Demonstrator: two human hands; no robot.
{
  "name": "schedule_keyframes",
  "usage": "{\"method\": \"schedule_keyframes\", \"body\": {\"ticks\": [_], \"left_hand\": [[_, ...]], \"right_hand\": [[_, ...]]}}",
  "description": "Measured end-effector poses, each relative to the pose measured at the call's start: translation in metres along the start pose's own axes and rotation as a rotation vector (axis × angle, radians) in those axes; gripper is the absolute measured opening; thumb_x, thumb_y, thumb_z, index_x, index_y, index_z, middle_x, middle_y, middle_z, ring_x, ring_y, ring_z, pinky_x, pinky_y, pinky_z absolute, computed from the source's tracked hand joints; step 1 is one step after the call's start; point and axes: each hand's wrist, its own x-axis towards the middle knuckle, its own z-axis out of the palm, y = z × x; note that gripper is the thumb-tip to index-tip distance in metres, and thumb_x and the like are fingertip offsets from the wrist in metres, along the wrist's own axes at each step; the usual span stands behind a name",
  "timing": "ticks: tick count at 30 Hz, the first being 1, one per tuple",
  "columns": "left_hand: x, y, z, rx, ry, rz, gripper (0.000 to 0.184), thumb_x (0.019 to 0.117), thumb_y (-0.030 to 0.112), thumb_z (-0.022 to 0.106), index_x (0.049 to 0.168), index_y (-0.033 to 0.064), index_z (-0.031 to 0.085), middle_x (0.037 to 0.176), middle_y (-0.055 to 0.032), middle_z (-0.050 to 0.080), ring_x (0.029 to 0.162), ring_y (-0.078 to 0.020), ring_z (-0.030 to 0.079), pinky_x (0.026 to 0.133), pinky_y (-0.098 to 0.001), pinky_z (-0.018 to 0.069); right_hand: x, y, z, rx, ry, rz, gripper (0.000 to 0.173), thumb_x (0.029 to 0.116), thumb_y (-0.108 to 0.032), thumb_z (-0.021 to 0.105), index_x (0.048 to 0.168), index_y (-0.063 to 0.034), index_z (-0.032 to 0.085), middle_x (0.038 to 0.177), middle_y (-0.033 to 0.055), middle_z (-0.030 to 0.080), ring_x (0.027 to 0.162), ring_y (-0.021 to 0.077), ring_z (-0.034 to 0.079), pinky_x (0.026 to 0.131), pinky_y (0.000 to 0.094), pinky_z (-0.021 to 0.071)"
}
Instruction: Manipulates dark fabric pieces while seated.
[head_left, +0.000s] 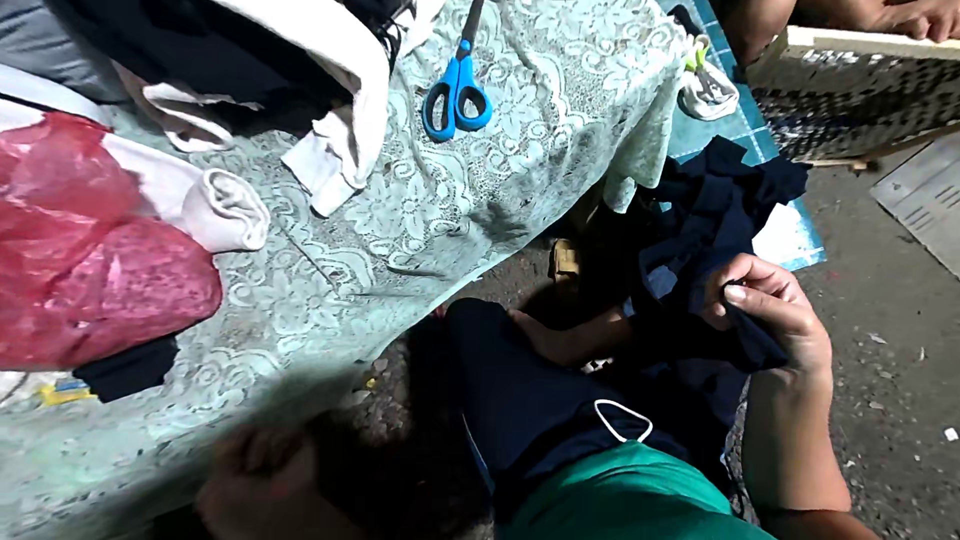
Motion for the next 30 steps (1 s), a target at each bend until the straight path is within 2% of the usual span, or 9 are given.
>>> {"method": "schedule_keyframes", "body": {"ticks": [3, 7, 9, 11, 14, 18, 24, 27, 30], "left_hand": [[-0.012, 0.018, -0.016, 0.106, 0.079, 0.152, 0.054, 0.1136, 0.022, 0.019, 0.073, 0.0162, 0.053, 0.051, 0.0106, 0.050, 0.042, 0.0022, 0.046, 0.044, -0.0118, 0.0410], [-0.049, 0.002, 0.017, 0.471, -0.064, 0.336, 0.024, 0.1107, 0.010, 0.027, 0.104, 0.0172, 0.049, 0.070, 0.0158, 0.060, 0.055, 0.0040, 0.055, 0.052, -0.0123, 0.0470], [-0.071, -0.018, 0.048, 0.601, -0.329, 0.450, 0.014, 0.1059, 0.005, 0.042, 0.112, 0.0151, 0.050, 0.084, 0.0161, 0.068, 0.068, 0.0017, 0.065, 0.060, -0.0164, 0.0553], [-0.096, -0.044, 0.083, 0.641, -0.698, 0.557, 0.012, 0.1071, 0.021, 0.053, 0.113, 0.0224, 0.064, 0.099, 0.0127, 0.075, 0.085, -0.0033, 0.072, 0.075, -0.0225, 0.0612], [-0.145, -0.083, 0.139, 0.646, -1.229, 0.672, 0.019, 0.1085, 0.029, 0.051, 0.105, 0.0163, 0.065, 0.119, 0.0031, 0.072, 0.109, -0.0093, 0.069, 0.094, -0.0280, 0.0574], [-0.195, -0.105, 0.194, 0.595, -1.679, 0.790, 0.018, 0.1049, 0.017, 0.056, 0.093, 0.0098, 0.067, 0.131, -0.0107, 0.068, 0.095, -0.0152, 0.068, 0.077, -0.0270, 0.0550], [-0.213, -0.118, 0.213, 1.047, -1.661, 1.075, 0.006, 0.0891, 0.004, 0.065, 0.085, 0.0067, 0.068, 0.095, -0.0118, 0.068, 0.077, -0.0284, 0.068, 0.054, -0.0386, 0.0535], [-0.211, -0.115, 0.206, 1.302, -1.693, 0.953, 0.005, 0.0858, 0.003, 0.069, 0.088, 0.0030, 0.073, 0.099, -0.0174, 0.070, 0.078, -0.0339, 0.071, 0.057, -0.0460, 0.0572], [-0.200, -0.097, 0.190, 1.157, -1.869, 0.742, 0.007, 0.0940, 0.007, 0.064, 0.095, 0.0092, 0.070, 0.115, -0.0095, 0.068, 0.074, -0.0237, 0.070, 0.057, -0.0406, 0.0578]], "right_hand": [[0.003, 0.003, 0.005, -0.008, 0.007, 0.014, 0.007, 0.0931, -0.016, 0.068, 0.094, -0.0159, 0.075, 0.077, -0.0021, 0.070, 0.062, 0.0010, 0.063, 0.058, 0.0152, 0.0543], [0.011, 0.010, 0.012, 0.144, -0.021, 0.037, 0.007, 0.0945, -0.020, 0.069, 0.094, -0.0158, 0.074, 0.078, -0.0032, 0.069, 0.063, 0.0002, 0.062, 0.056, 0.0147, 0.0529], [0.014, 0.011, 0.013, 0.246, -0.056, 0.029, 0.008, 0.0959, -0.024, 0.068, 0.095, -0.0169, 0.073, 0.077, -0.0046, 0.067, 0.063, -0.0004, 0.061, 0.055, 0.0141, 0.0504], [0.015, 0.010, 0.013, 0.311, -0.082, 0.020, 0.008, 0.0967, -0.024, 0.067, 0.096, -0.0175, 0.072, 0.077, -0.0055, 0.066, 0.061, -0.0005, 0.058, 0.053, 0.0139, 0.0478], [0.011, 0.007, 0.014, 0.319, -0.094, -0.005, 0.009, 0.0972, -0.024, 0.066, 0.096, -0.0172, 0.072, 0.076, -0.0056, 0.065, 0.060, -0.0005, 0.057, 0.053, 0.0139, 0.0470], [0.000, 0.002, 0.021, 0.228, -0.008, -0.050, 0.009, 0.0961, -0.026, 0.068, 0.095, -0.0180, 0.072, 0.076, -0.0056, 0.065, 0.061, -0.0003, 0.058, 0.055, 0.0147, 0.0493], [-0.010, 0.003, 0.025, 0.050, 0.087, -0.140, 0.007, 0.0949, -0.022, 0.069, 0.099, -0.0181, 0.074, 0.084, -0.0039, 0.070, 0.072, 0.0019, 0.066, 0.067, 0.0189, 0.0574], [-0.009, 0.005, 0.023, 0.025, 0.096, -0.133, 0.007, 0.0945, -0.019, 0.069, 0.099, -0.0185, 0.074, 0.085, -0.0040, 0.071, 0.072, 0.0020, 0.066, 0.068, 0.0186, 0.0569], [-0.004, 0.009, 0.017, -0.167, 0.136, -0.221, 0.010, 0.0923, -0.010, 0.069, 0.099, -0.0154, 0.074, 0.088, -0.0042, 0.072, 0.075, 0.0029, 0.067, 0.069, 0.0190, 0.0583]]}}
